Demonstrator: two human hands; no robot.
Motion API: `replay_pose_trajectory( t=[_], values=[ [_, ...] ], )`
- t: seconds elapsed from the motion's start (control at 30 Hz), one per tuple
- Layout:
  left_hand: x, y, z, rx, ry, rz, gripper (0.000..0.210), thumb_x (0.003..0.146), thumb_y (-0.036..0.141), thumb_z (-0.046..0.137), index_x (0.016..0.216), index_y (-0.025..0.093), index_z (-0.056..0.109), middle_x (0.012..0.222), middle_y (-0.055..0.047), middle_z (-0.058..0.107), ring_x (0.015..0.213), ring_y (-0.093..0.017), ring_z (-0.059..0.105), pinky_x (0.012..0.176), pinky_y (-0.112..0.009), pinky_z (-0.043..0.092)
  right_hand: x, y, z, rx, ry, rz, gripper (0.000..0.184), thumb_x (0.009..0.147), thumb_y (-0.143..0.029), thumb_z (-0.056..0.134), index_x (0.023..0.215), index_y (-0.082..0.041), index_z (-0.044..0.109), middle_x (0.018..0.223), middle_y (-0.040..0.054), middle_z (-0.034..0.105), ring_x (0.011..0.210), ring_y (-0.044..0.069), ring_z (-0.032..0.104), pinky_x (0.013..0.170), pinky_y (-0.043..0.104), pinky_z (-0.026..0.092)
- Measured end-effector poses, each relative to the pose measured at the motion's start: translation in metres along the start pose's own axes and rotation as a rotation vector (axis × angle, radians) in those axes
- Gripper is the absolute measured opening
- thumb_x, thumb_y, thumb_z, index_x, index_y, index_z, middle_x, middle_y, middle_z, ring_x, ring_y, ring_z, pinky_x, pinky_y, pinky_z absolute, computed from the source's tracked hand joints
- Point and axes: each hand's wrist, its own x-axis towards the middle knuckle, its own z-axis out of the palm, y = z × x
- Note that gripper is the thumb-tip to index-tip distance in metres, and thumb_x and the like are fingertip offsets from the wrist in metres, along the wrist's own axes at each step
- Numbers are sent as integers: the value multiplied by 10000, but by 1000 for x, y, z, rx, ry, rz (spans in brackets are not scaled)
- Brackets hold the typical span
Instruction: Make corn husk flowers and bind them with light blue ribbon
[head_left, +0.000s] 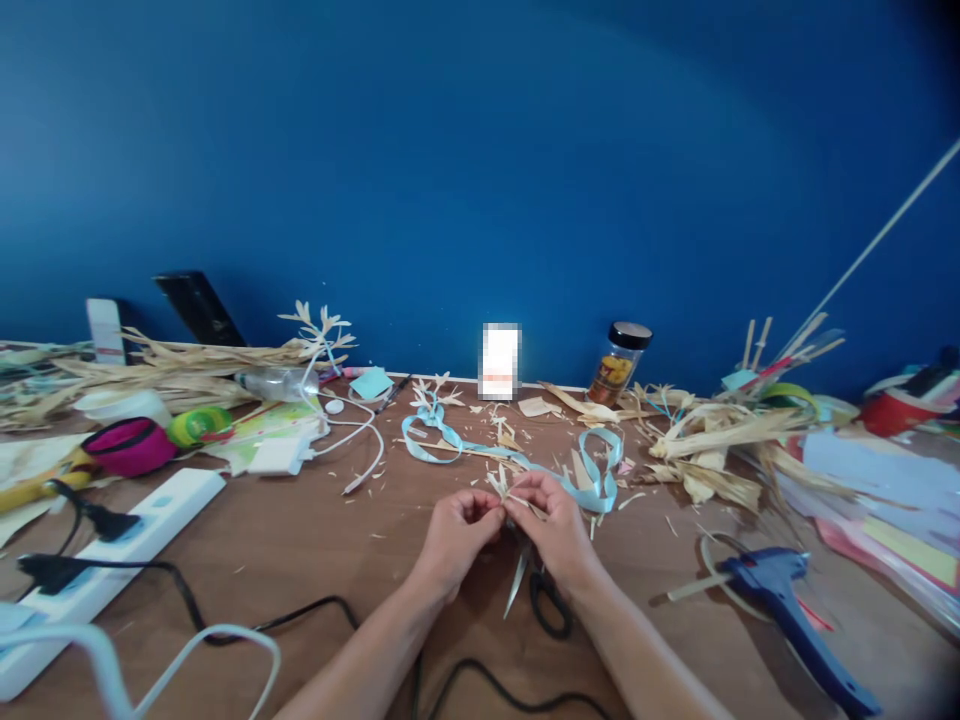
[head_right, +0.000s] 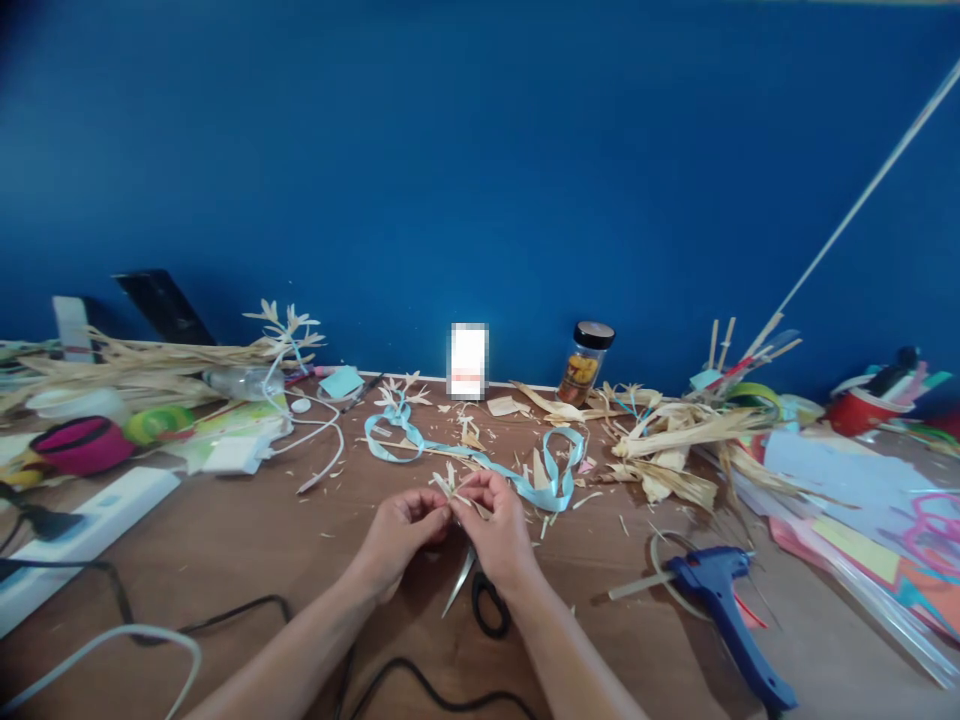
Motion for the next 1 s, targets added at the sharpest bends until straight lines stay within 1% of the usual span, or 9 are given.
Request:
replay_pose_trajectory(
  t=[0.07,0.17,0.27,0.33,0.47,0.57,0.73,0.87,1.0],
  values=[
    [-1,4,1,-46,-10,-46,213,623,318,682,691,123,632,612,-22,623,530,-99,546,534,-207,444,0,-1,-1,51,5,33,272,665,-296,679,865,-182,535,732,5,634,659,150,595,596,253,457],
    [-2,8,1,-178,-21,-123,218,666,327,656,775,142,617,647,-21,633,544,-89,562,536,-197,457,-1,-3,-1,196,-17,103,297,656,-306,689,869,-188,519,724,-3,648,598,128,591,570,240,448],
    [0,8,0,-284,-72,-165,245,666,303,671,850,164,589,625,1,615,519,-73,549,516,-182,455,-1,-6,0,316,-65,172,331,629,-300,713,864,-188,509,676,-17,649,549,118,590,560,240,447],
    [1,6,-2,-310,-118,-169,237,658,296,684,825,159,586,618,4,606,518,-66,541,517,-176,453,-1,-6,1,354,-83,197,349,609,-292,729,855,-184,506,654,-20,647,535,119,592,551,241,447],
    [2,5,-4,-294,-143,-158,198,657,290,687,742,142,586,605,2,599,520,-61,530,521,-170,448,-1,-5,1,373,-83,203,368,601,-288,738,869,-187,507,647,-23,648,541,120,595,558,242,448],
    [2,5,-4,-279,-136,-152,190,661,287,684,742,141,592,613,2,603,528,-62,531,529,-174,445,-2,-4,0,376,-86,204,355,622,-287,725,886,-198,504,652,-32,649,561,120,602,580,243,449],
    [2,5,-4,-235,-135,-150,172,678,282,668,719,137,585,618,5,599,535,-60,528,542,-176,443,-2,-1,-1,358,-72,194,322,656,-258,702,899,-192,501,657,-32,633,552,103,572,549,219,424],
    [2,6,-4,-188,-140,-149,167,693,275,655,706,130,575,627,2,597,540,-56,523,551,-174,441,-1,1,-1,350,-62,185,291,663,-233,697,880,-191,507,625,-46,616,505,77,522,509,192,386],
    [2,7,-4,-165,-137,-150,168,685,270,662,703,127,577,622,1,592,551,-65,527,559,-183,446,-1,1,-1,346,-71,170,268,666,-222,694,866,-198,518,615,-48,618,515,83,526,524,197,386]
  ],
)
